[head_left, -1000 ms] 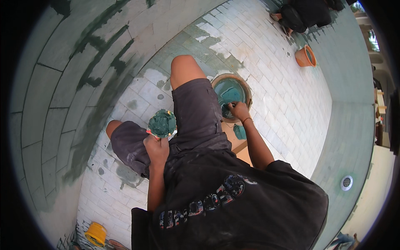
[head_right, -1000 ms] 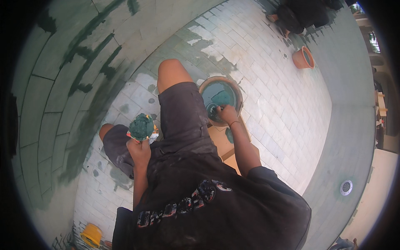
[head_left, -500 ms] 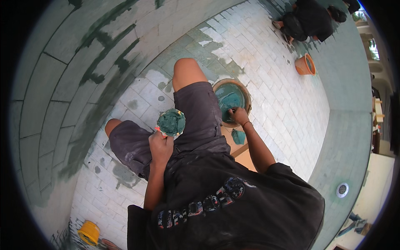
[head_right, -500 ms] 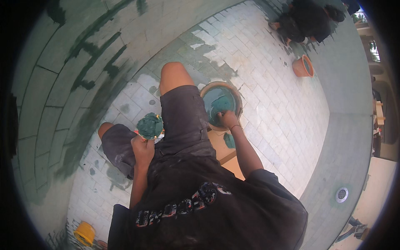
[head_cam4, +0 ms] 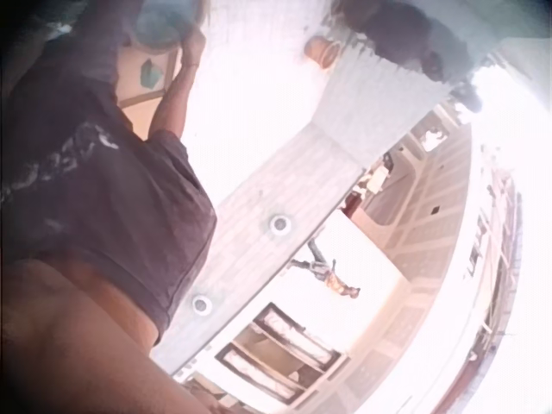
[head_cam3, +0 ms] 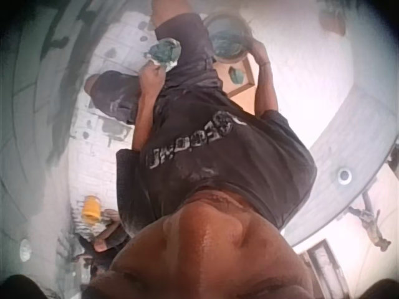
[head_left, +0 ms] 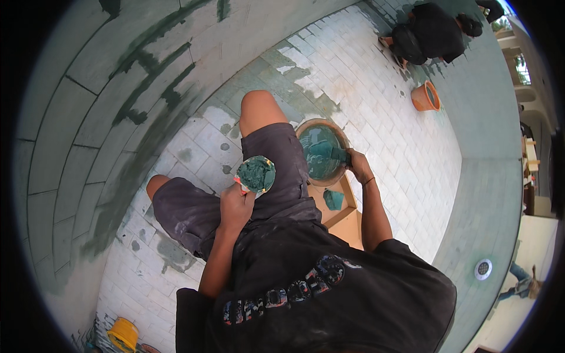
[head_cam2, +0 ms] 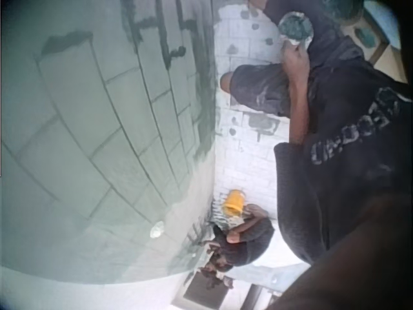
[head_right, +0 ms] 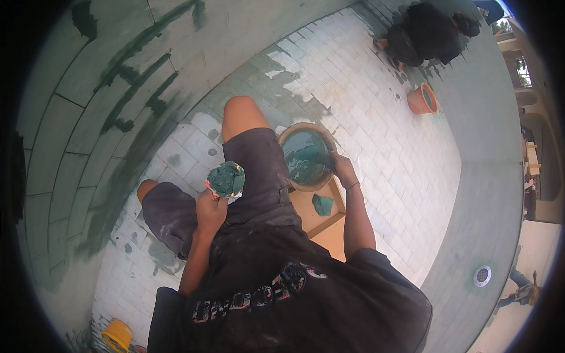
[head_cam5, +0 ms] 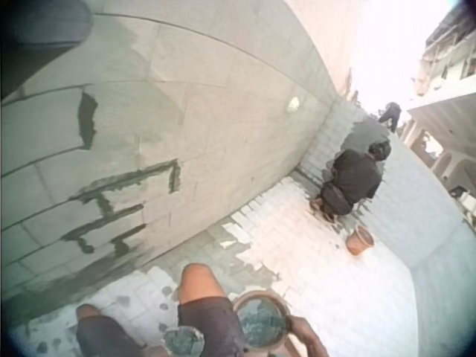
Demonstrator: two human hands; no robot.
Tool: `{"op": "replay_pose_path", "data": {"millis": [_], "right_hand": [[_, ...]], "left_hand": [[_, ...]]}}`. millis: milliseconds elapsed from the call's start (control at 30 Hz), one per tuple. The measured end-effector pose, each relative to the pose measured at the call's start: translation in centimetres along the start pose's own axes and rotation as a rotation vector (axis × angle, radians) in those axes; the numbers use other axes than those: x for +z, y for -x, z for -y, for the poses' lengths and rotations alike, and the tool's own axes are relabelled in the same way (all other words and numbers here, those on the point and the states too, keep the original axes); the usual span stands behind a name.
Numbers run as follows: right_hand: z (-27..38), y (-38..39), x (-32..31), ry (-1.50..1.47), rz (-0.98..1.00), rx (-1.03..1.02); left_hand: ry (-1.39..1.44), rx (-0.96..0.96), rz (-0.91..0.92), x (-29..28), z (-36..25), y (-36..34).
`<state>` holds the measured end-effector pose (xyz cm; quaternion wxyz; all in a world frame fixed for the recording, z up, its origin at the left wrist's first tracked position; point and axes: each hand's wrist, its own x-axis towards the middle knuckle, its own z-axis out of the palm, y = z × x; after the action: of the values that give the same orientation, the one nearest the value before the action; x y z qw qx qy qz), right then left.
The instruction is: The person applies a green paste-like substance to the joints between wall tiles using a small piece of material and then cleans the excess from the tile surfaces.
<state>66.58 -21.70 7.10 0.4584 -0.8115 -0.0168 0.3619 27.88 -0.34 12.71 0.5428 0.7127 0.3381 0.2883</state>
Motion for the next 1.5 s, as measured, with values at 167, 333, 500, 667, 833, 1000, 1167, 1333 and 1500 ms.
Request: {"op": "replay_pose_path", "data": {"millis": [167, 333, 500, 667, 833, 1000, 1167, 1333, 1500], "right_hand": [[4.2, 2.7, -1.8, -0.026, 0.008, -0.078], [15.4, 10.3, 0.7, -0.007, 0.140, -0.374], [22.0, 18.9, 6.8, 0.236, 0.484, -0.611], [24.1, 20.8, 10.9, 0.543, 0.547, -0.803], [25.8, 21.6, 12.7, 0.533, 0.577, -0.917], [26.5, 23.0, 13.3, 0.638, 0.629, -1.162], [24.7, 24.2, 14.8, 0.846, 0.603, -1.289], [24.2, 24.0, 16.2, 0.854, 0.670, -1.322], [26.3, 24.3, 16.4, 0.812, 0.621, -1.227]], "left_hand": [[-0.017, 0.029, 0.092, 1.5, -1.8, -2.0], [-0.025, 0.125, 0.224, 3.4, -2.6, -4.2], [0.000, 0.188, 0.239, 4.0, -4.5, -4.9], [-0.048, 0.184, 0.163, 2.3, -6.1, -4.5], [-0.085, 0.185, 0.060, 0.2, -6.0, -3.9], [-0.106, 0.224, -0.013, -0.8, -5.4, -3.3], [-0.035, 0.059, -0.004, -0.7, -5.4, -2.2], [-0.006, 0.021, -0.060, -0.6, -4.5, -0.9], [-0.090, 0.035, -0.050, -1.4, -4.2, -0.3]]}}
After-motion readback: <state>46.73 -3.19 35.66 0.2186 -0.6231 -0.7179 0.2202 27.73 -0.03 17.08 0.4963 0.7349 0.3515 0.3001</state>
